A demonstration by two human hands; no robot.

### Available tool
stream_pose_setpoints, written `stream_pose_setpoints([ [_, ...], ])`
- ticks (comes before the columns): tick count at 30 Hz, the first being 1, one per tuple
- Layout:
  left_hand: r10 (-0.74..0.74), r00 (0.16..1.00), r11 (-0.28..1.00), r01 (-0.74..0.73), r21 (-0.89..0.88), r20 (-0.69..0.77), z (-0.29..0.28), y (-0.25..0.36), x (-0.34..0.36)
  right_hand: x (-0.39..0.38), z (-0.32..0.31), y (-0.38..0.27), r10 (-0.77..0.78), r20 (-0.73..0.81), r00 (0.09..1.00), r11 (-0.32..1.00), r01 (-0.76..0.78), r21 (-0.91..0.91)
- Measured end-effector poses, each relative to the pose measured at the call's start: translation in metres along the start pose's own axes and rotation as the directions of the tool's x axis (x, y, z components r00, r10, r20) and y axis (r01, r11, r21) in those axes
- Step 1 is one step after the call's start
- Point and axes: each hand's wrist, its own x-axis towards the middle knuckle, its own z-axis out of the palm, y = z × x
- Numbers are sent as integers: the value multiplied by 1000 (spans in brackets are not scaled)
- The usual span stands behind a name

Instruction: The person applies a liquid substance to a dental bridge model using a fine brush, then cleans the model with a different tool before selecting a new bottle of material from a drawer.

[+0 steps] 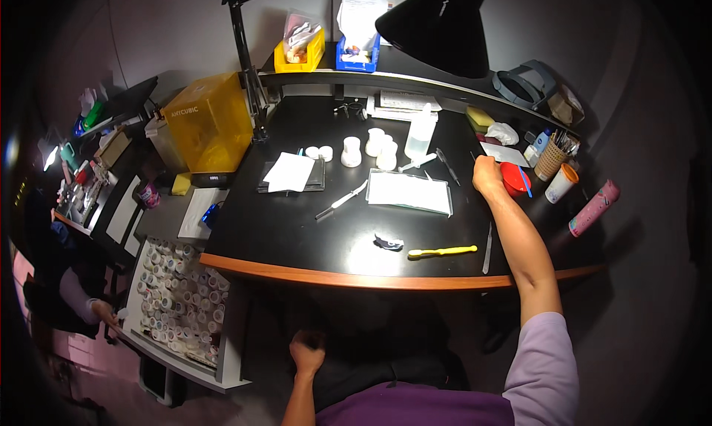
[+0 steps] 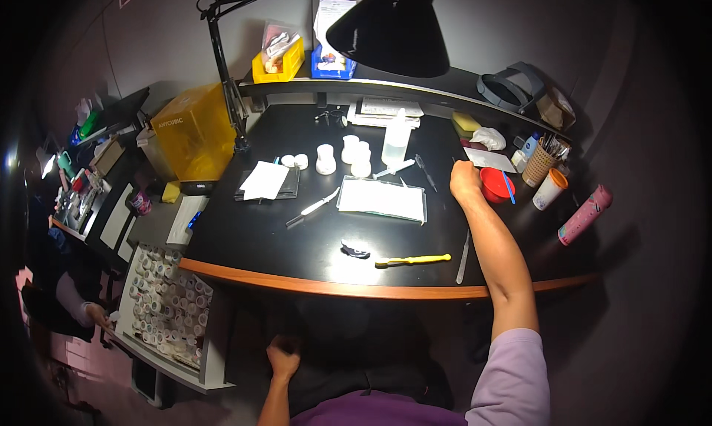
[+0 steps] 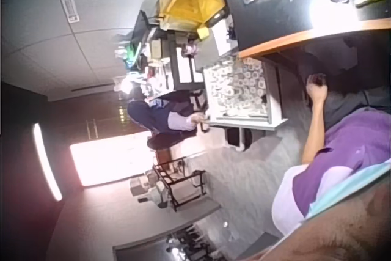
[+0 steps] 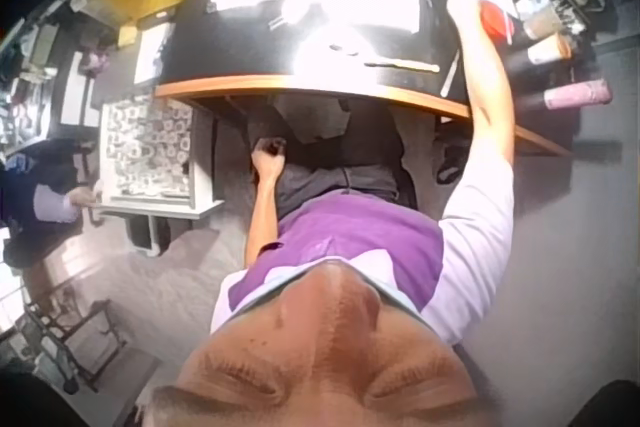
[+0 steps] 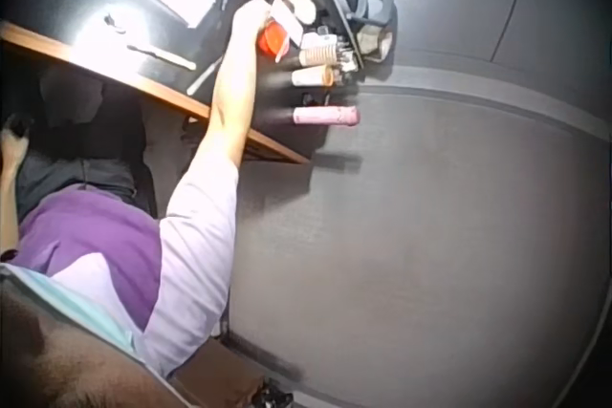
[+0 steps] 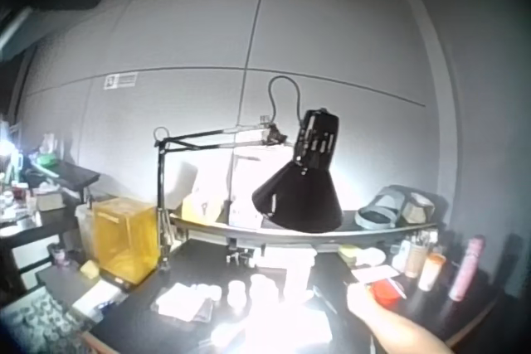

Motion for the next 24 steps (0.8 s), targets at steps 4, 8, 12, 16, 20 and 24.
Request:
stream_pose_setpoints([
  [4,-51,999,998,50,-44,-8,-5,-10,3,-5,-2,-2,49,-26,998,998,-48,52],
  [8,-86,996,992,86,-93,-3,-1,-30,3,-17,-9,-3,28,-66,997,990,-18,142],
  [12,-69,997,994,66,-85,-24,2,-43,4,-60,-33,-23,-70,-5,998,766,57,641],
  [16,-70,997,997,71,27,-31,-2,-58,7,-107,-51,-61,-263,22,965,706,177,685],
  [20,-131,991,991,131,12,-19,-15,-59,3,-117,-42,-72,-310,42,950,761,222,610],
  [24,-191,980,982,191,-1,-48,-22,-51,-4,-119,-32,-71,-317,-2,948,796,267,543],
])
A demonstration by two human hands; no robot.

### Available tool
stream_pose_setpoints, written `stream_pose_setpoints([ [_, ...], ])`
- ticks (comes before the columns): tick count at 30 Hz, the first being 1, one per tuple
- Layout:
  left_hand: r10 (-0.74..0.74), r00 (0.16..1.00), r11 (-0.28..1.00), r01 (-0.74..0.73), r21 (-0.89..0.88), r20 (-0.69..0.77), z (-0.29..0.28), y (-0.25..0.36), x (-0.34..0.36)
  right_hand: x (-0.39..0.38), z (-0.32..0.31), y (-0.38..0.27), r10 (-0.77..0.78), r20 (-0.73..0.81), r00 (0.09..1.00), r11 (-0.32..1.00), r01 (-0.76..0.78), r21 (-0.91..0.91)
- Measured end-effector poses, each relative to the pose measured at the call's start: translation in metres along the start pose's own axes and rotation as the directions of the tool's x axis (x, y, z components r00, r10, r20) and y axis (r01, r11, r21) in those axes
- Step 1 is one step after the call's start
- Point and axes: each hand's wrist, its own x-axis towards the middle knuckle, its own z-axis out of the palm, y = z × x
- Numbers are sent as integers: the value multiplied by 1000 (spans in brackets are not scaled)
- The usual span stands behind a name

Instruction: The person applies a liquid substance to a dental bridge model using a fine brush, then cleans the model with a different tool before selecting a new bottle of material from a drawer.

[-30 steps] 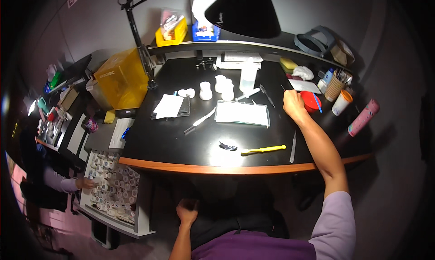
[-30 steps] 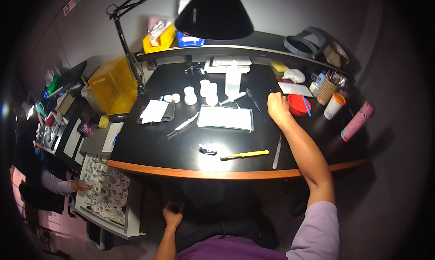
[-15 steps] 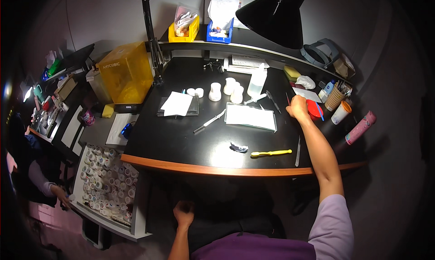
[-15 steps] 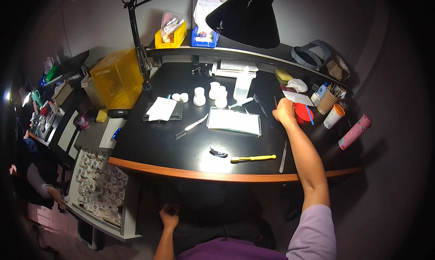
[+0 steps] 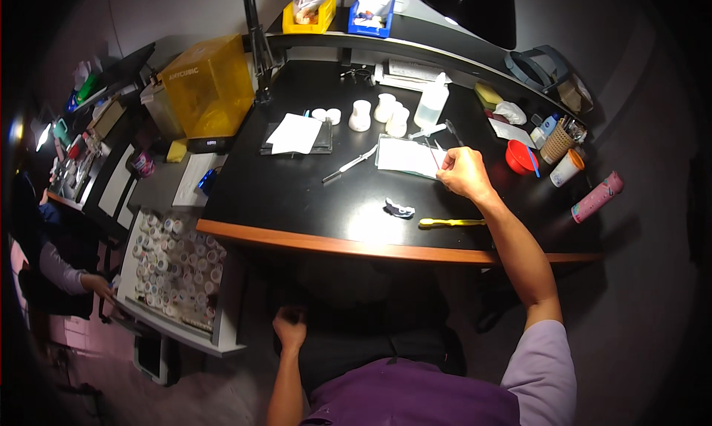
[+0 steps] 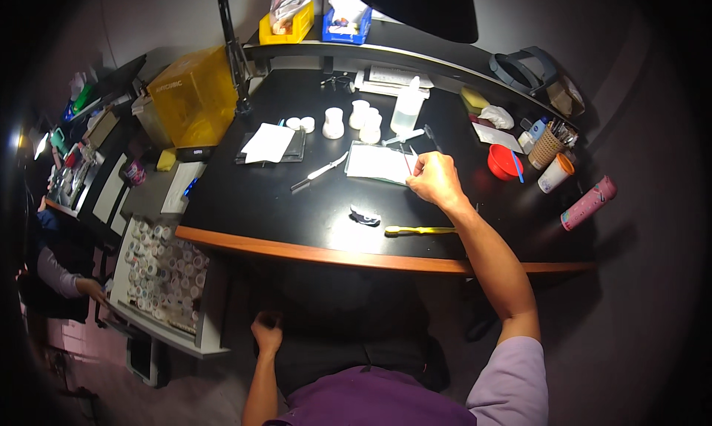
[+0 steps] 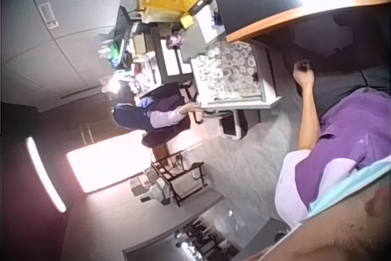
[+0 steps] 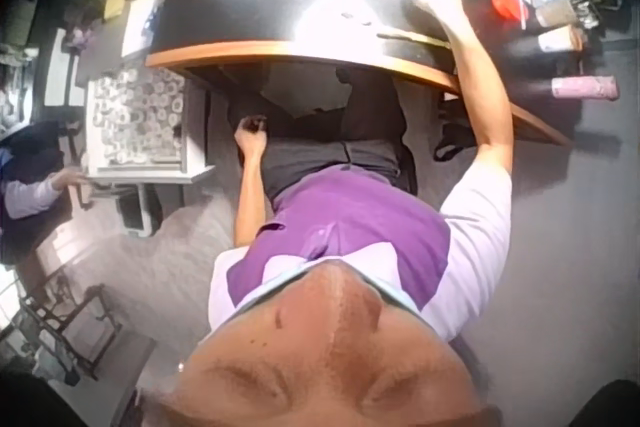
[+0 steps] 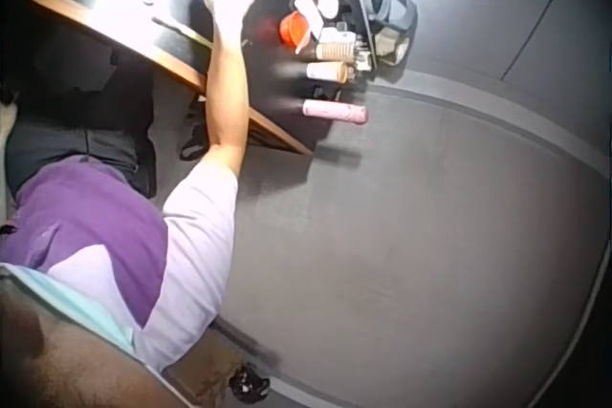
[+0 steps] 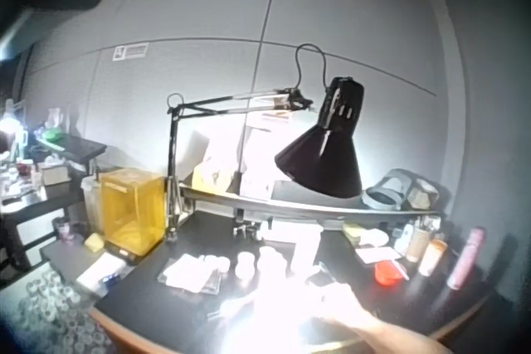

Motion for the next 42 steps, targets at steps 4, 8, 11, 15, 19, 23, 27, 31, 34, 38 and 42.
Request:
stream_pose_setpoints([
  [4,2,1000,999,-1,55,-19,-11,15,-9,-16,-16,-24,-59,-26,998,997,58,-42],
  [8,109,993,987,-114,111,54,-23,12,-13,-56,-37,-44,-237,-2,972,966,236,109],
  [11,197,971,957,-220,190,134,-30,9,-16,-119,-59,-68,-366,251,896,879,243,411],
  [15,240,939,890,-314,329,247,-32,23,-21,-182,-34,-44,-542,607,581,817,196,541],
  [19,215,888,816,-393,425,407,-22,53,-19,-257,65,46,-217,803,555,975,165,150],
  [23,389,751,768,-584,263,533,-31,42,-8,-320,163,84,-284,426,859,930,356,-97],
  [27,367,734,795,-566,217,571,-21,31,6,-312,187,67,-193,285,939,966,233,-112],
  [31,263,777,833,-482,272,571,-7,12,19,-309,204,78,-186,223,957,982,191,-3],
  [34,275,796,836,-475,274,539,-16,6,20,-286,201,60,-272,245,930,956,290,-38],
  [38,216,855,836,-411,363,471,-25,0,19,-271,209,49,-275,324,905,955,297,-21],
  [42,88,877,880,-290,375,473,-48,13,27,-266,221,47,-120,501,857,990,142,-5],
])
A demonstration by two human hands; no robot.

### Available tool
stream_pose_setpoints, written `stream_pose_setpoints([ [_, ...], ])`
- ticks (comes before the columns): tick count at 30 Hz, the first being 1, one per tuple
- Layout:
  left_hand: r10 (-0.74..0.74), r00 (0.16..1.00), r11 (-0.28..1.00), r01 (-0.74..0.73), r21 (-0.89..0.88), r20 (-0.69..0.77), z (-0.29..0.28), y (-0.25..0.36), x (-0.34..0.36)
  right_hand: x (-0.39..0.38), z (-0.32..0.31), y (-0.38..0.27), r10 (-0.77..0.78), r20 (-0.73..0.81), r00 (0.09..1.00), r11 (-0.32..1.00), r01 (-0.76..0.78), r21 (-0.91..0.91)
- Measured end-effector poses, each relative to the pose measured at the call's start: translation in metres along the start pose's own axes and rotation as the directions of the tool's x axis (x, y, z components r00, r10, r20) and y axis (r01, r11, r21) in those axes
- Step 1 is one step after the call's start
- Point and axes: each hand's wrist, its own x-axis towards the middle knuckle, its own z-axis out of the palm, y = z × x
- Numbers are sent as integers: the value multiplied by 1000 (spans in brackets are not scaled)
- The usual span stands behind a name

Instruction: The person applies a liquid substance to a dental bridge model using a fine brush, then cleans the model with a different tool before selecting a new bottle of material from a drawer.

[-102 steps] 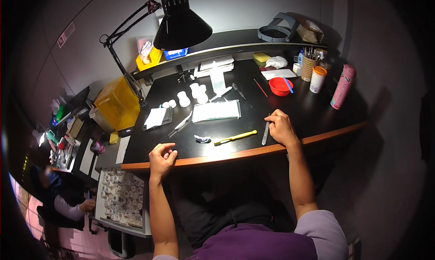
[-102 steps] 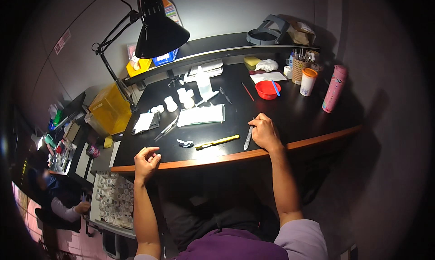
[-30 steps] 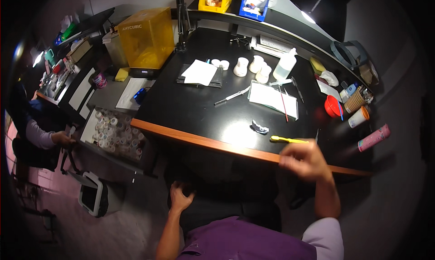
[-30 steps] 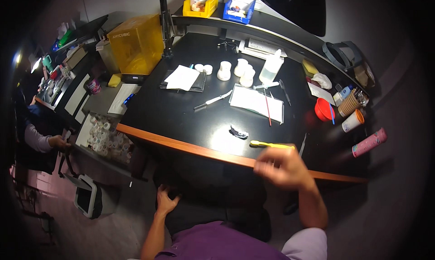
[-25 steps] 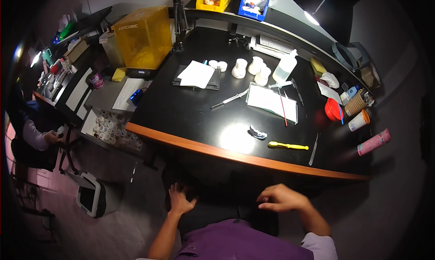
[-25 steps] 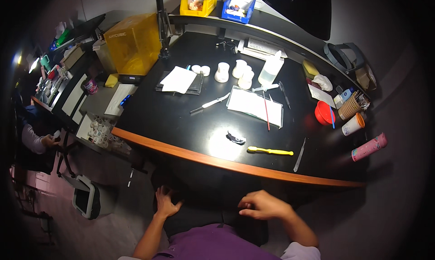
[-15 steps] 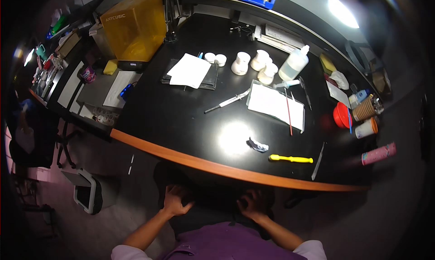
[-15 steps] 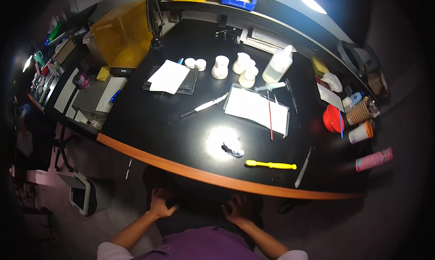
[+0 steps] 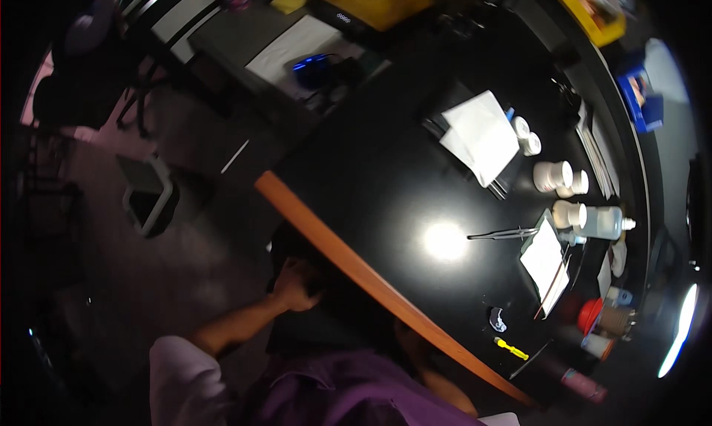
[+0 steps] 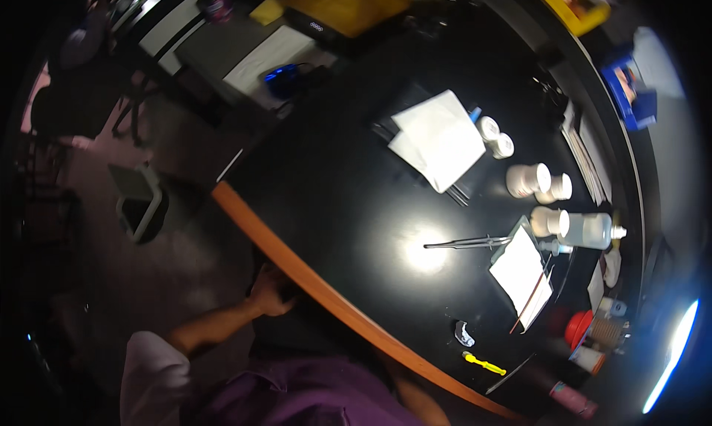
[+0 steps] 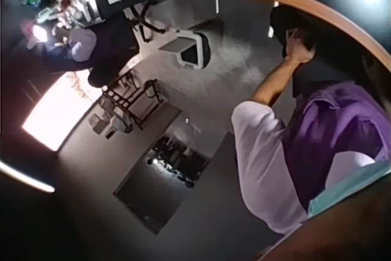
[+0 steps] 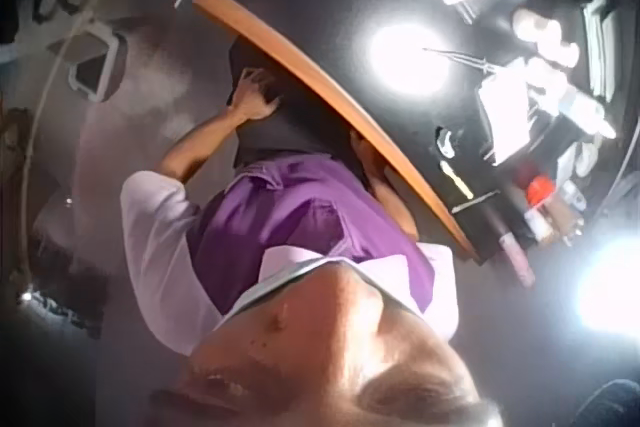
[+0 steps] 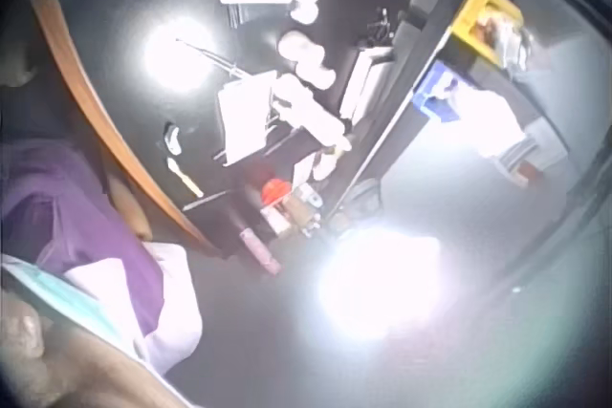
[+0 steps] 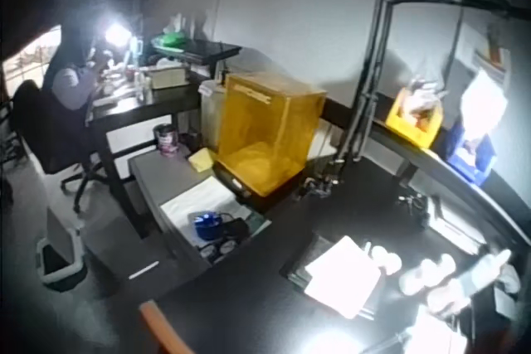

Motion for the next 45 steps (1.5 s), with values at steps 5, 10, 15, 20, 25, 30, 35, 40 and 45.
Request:
stream_pose_setpoints([
  [5,-204,979,968,205,-147,26,-16,17,-30,39,-39,-16,125,369,921,992,-117,-43],
  [10,-474,880,843,467,-269,43,-34,50,-105,54,-78,-59,-440,438,784,828,543,-140],
  [15,-697,685,697,576,-427,-214,-43,74,-192,85,-61,-89,-203,726,657,930,362,-67],
  [20,-878,279,454,740,-496,-388,-41,56,-263,135,-48,-255,-312,717,623,699,662,-271],
  [25,-984,-173,-114,433,-894,42,-11,79,-316,132,-8,-458,-302,775,555,852,522,-41],
  [30,-828,-544,-258,148,-955,139,8,90,-371,129,76,-585,-369,823,432,855,505,118],
  [35,-804,-520,-351,21,-936,290,-23,52,-437,147,138,-675,-346,795,498,831,556,13],
  [40,-821,-515,-298,18,-954,247,-49,-14,-502,158,194,-742,-244,803,545,753,628,-197],
  [45,-814,-491,-373,30,-927,311,-125,-65,-555,148,204,-826,-108,676,729,667,558,-495],
])
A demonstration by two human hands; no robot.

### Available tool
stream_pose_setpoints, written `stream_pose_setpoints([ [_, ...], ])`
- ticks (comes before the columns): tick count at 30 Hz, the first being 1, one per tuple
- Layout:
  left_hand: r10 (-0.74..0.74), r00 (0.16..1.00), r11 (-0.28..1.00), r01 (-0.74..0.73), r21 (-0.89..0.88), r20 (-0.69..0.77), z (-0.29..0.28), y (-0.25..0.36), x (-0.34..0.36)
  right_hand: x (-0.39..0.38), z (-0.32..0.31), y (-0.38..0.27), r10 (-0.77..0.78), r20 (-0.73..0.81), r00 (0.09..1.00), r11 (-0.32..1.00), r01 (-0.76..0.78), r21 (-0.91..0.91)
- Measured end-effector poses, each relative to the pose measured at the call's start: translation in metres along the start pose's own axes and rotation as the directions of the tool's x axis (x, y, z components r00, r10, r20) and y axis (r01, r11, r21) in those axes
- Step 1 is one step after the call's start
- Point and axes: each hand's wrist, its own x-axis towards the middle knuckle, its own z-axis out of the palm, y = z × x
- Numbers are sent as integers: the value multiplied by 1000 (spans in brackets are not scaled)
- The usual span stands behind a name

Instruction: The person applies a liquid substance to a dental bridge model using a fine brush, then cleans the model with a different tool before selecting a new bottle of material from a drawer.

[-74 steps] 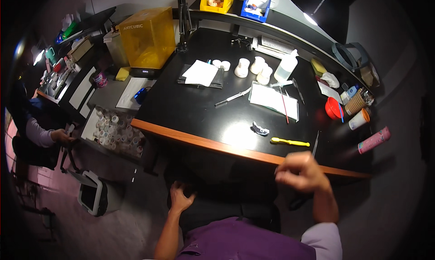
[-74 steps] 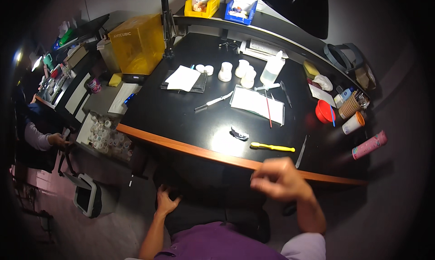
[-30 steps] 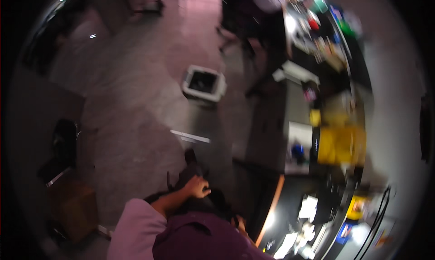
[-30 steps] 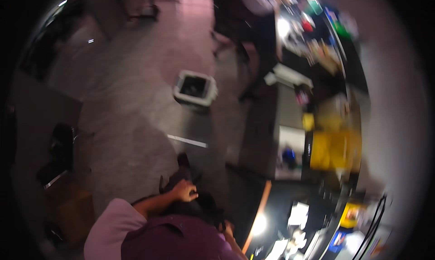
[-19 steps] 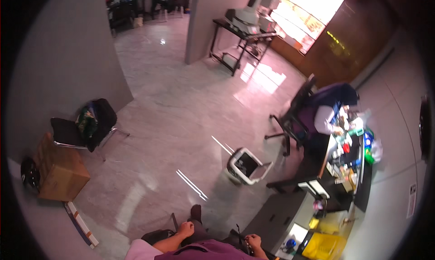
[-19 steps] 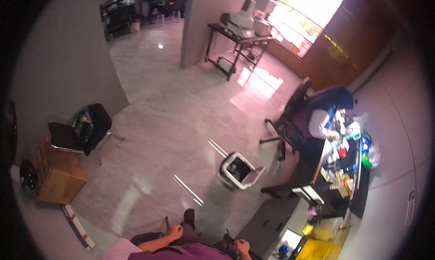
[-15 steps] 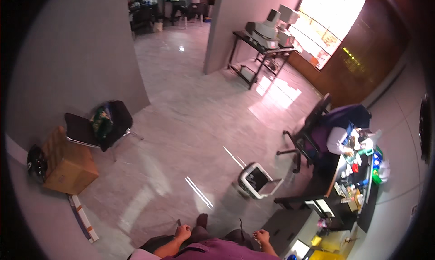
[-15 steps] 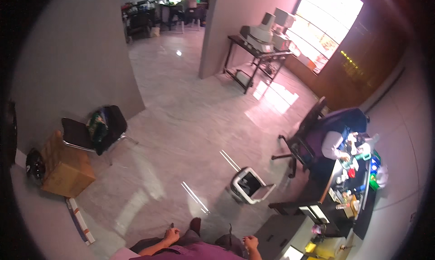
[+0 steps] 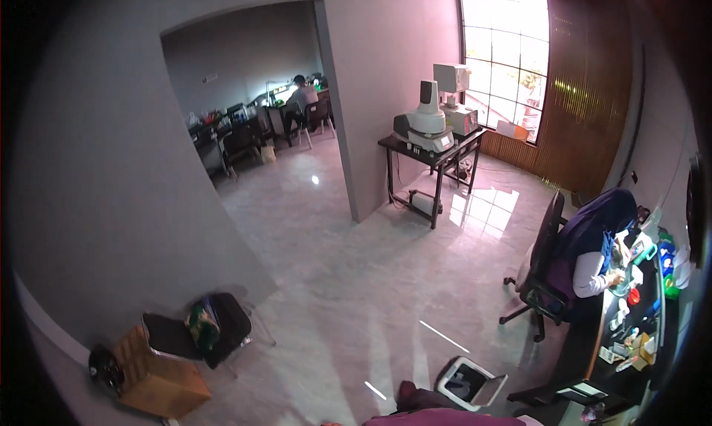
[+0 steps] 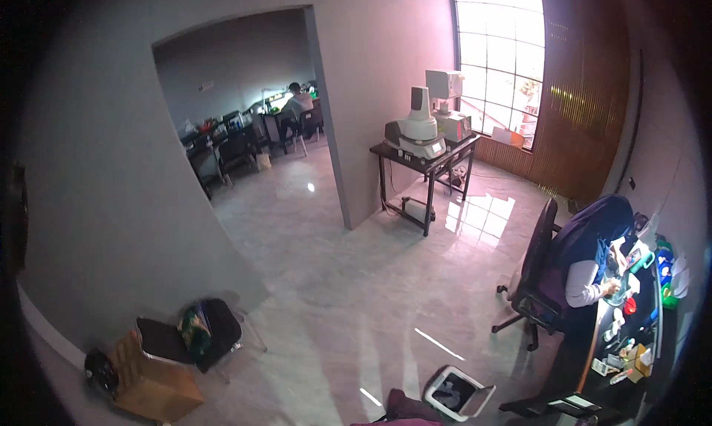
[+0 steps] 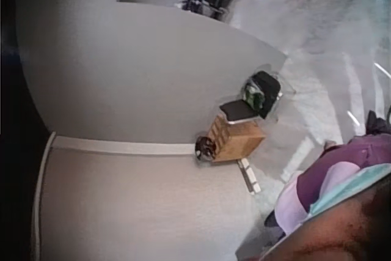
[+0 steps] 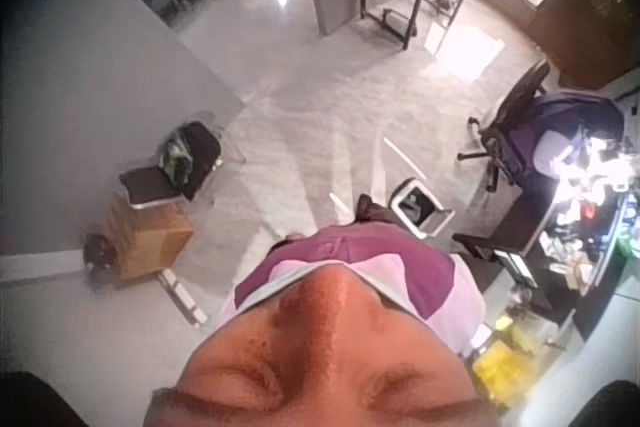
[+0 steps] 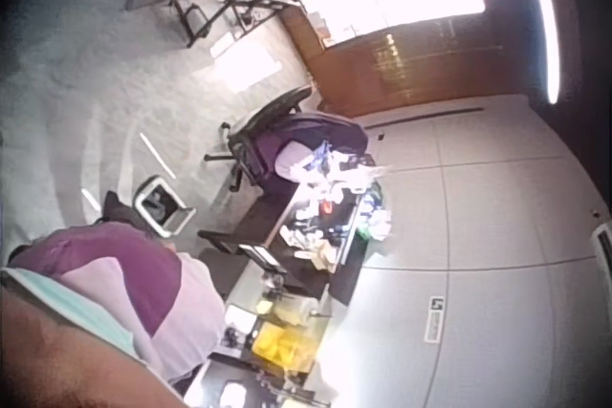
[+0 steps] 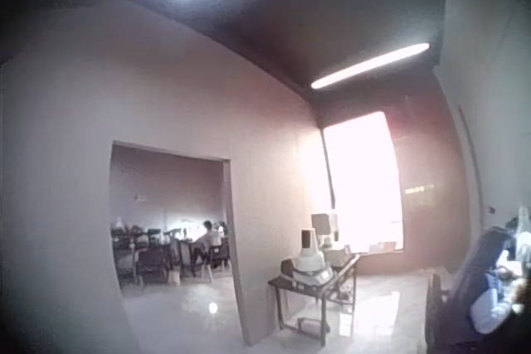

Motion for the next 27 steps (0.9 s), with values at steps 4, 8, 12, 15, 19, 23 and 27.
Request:
stream_pose_setpoints([
  [4,15,999,1000,-15,-5,-39,-36,68,43,32,-28,-92,-150,62,987,981,141,137],
  [8,26,996,999,-29,-40,-81,-66,139,92,53,-59,-236,-428,-9,904,829,396,396],
  [12,-14,998,999,13,-30,-56,-81,186,150,32,-105,-399,-688,-135,713,567,644,513],
  [15,-58,998,998,58,10,-5,-93,214,198,-23,-127,-505,-803,-142,579,441,737,512],
  [19,-60,994,986,45,161,93,-121,261,273,-58,-134,-594,-908,-185,377,306,895,324],
  [23,-29,977,907,-64,415,213,-172,307,351,-73,-133,-636,-933,119,341,356,923,148],
  [27,121,912,457,-401,794,391,-235,368,461,-82,-155,-665,-876,132,463,480,864,151],
])
